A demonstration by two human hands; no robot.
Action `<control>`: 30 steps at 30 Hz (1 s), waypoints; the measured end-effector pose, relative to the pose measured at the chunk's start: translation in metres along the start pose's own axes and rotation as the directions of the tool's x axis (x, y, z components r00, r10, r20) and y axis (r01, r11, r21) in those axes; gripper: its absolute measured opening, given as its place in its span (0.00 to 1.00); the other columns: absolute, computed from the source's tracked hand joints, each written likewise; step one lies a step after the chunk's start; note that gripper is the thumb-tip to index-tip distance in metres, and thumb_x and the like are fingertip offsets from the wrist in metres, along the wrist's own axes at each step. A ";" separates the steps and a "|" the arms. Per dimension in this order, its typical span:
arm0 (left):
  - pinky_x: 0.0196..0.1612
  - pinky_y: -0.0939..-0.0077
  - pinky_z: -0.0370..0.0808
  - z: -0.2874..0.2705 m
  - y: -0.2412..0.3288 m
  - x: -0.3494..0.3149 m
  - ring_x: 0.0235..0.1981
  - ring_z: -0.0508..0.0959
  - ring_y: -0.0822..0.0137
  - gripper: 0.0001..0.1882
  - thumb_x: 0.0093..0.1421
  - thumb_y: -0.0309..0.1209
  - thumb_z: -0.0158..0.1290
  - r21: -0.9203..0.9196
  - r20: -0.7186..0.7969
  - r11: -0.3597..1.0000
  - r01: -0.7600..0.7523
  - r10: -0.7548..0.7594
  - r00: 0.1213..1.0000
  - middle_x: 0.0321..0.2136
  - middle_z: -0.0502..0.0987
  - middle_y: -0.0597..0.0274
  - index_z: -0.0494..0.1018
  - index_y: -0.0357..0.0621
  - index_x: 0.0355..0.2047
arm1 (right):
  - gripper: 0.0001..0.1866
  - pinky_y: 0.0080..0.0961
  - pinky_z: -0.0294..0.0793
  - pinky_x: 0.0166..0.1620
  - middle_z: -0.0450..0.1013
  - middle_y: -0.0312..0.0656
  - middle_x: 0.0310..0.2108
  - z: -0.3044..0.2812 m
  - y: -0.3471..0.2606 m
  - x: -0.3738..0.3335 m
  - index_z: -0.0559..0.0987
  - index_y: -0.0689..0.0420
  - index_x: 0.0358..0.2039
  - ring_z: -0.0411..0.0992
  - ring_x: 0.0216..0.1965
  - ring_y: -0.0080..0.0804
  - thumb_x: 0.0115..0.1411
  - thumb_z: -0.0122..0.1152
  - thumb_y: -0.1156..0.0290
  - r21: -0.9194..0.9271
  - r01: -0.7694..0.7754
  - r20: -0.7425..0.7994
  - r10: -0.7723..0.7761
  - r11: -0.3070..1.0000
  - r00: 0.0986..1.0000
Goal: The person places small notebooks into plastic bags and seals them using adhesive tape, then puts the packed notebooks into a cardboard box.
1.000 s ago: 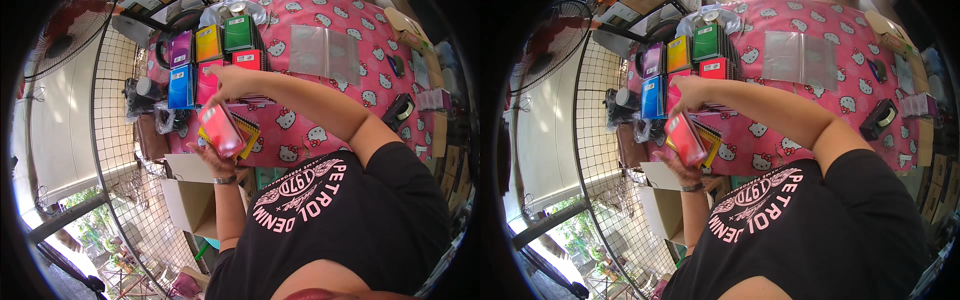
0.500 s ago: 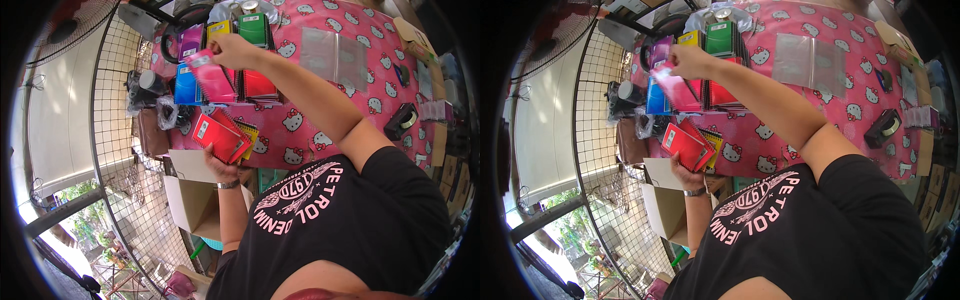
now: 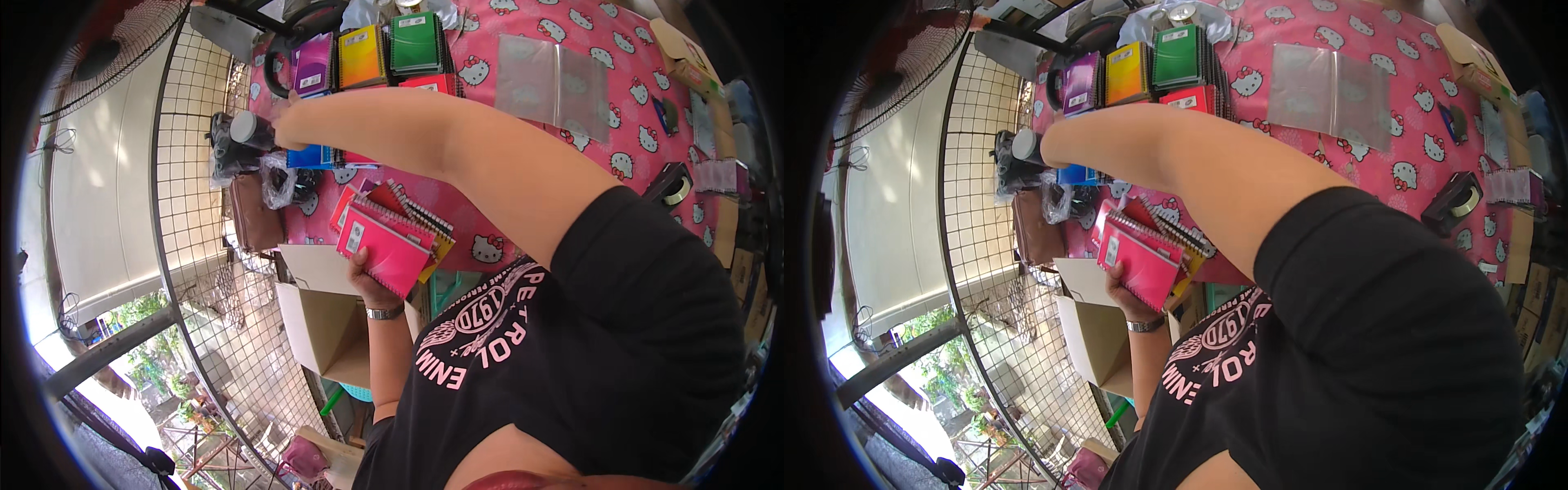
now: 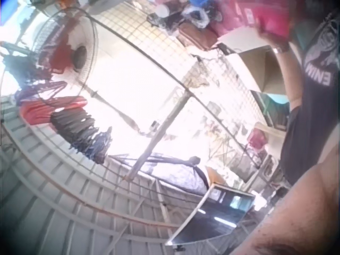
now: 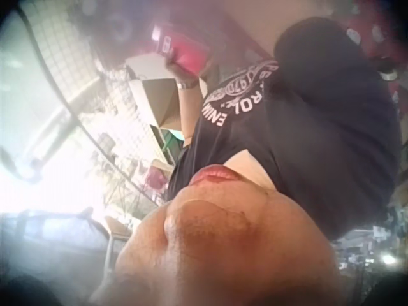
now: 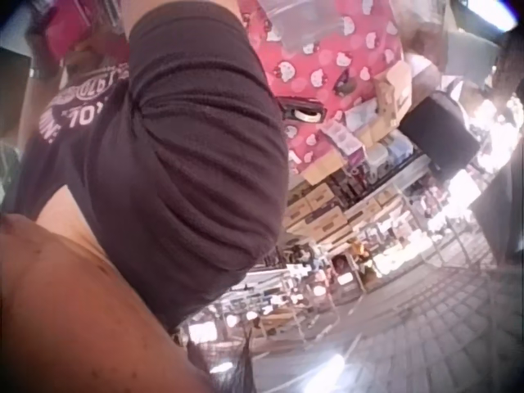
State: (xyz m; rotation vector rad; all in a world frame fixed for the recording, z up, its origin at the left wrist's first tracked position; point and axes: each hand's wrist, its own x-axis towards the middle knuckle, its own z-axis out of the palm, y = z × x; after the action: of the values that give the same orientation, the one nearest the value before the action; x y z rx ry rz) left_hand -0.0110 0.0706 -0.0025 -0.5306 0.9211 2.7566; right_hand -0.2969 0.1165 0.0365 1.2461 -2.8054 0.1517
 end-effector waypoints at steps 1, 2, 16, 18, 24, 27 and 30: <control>0.51 0.53 0.76 -0.004 -0.003 -0.001 0.47 0.77 0.50 0.33 0.52 0.36 0.51 0.011 -0.016 1.000 0.019 -0.019 1.000 0.50 0.73 0.47 0.60 0.36 0.58 | 0.17 0.56 0.58 0.59 0.70 0.32 0.50 -0.003 -0.002 0.000 0.76 0.41 0.48 0.61 0.60 0.38 0.56 0.55 0.65 -0.061 -0.002 0.046 0.004 0.998 0.999; 0.51 0.53 0.75 -0.003 -0.002 -0.005 0.47 0.77 0.50 0.32 0.52 0.36 0.52 0.018 -0.040 0.999 0.045 -0.044 0.998 0.49 0.73 0.47 0.61 0.36 0.57 | 0.16 0.54 0.59 0.57 0.72 0.34 0.47 -0.014 -0.007 -0.001 0.76 0.44 0.47 0.64 0.57 0.39 0.56 0.56 0.65 -0.027 0.048 0.047 -0.047 0.998 0.998; 0.54 0.58 0.73 0.093 -0.110 0.041 0.53 0.72 0.54 0.41 0.57 0.57 0.53 0.157 0.266 0.882 0.444 -0.471 0.841 0.55 0.68 0.52 0.55 0.44 0.62 | 0.48 0.34 0.57 0.62 0.57 0.56 0.60 0.001 0.000 -0.387 0.51 0.58 0.64 0.57 0.62 0.48 0.52 0.67 0.52 0.853 -0.514 0.422 0.703 -0.094 0.572; 0.52 0.60 0.75 0.096 -0.147 0.062 0.51 0.74 0.56 0.35 0.59 0.47 0.55 0.462 0.235 0.811 0.360 -0.504 0.831 0.53 0.70 0.51 0.57 0.42 0.60 | 0.57 0.33 0.55 0.64 0.56 0.56 0.61 0.015 0.009 -0.427 0.39 0.59 0.68 0.56 0.63 0.47 0.51 0.69 0.54 0.822 -0.527 0.525 0.649 -0.217 0.551; 0.52 0.70 0.74 0.095 -0.268 0.120 0.49 0.73 0.65 0.40 0.45 0.16 0.63 0.831 0.475 0.531 -0.166 -0.525 0.706 0.49 0.70 0.59 0.56 0.47 0.57 | 0.68 0.36 0.61 0.61 0.59 0.52 0.60 0.098 0.038 -0.536 0.26 0.46 0.68 0.61 0.60 0.43 0.46 0.74 0.75 0.969 -0.221 0.020 0.853 0.112 0.522; 0.56 0.70 0.71 0.082 -0.307 0.128 0.53 0.70 0.65 0.46 0.41 0.14 0.64 0.795 0.569 0.545 -0.267 -0.514 0.642 0.55 0.65 0.60 0.54 0.48 0.59 | 0.68 0.36 0.66 0.59 0.63 0.49 0.57 0.139 0.038 -0.555 0.29 0.45 0.69 0.65 0.58 0.40 0.44 0.75 0.75 0.931 -0.239 -0.155 0.891 0.277 0.426; 0.58 0.69 0.69 0.069 -0.325 0.140 0.58 0.65 0.64 0.50 0.39 0.13 0.63 0.803 0.555 0.551 -0.225 -0.556 0.619 0.58 0.59 0.61 0.51 0.51 0.61 | 0.62 0.37 0.67 0.59 0.63 0.47 0.58 0.158 0.041 -0.569 0.40 0.45 0.69 0.65 0.59 0.41 0.43 0.76 0.75 0.932 -0.221 -0.197 0.913 0.287 0.357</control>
State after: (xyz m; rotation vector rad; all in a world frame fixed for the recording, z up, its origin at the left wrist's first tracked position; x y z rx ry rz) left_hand -0.0665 0.3785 -0.1823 0.6744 1.5525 1.6297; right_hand 0.0503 0.5436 -0.1809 -0.2598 -2.1573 1.7097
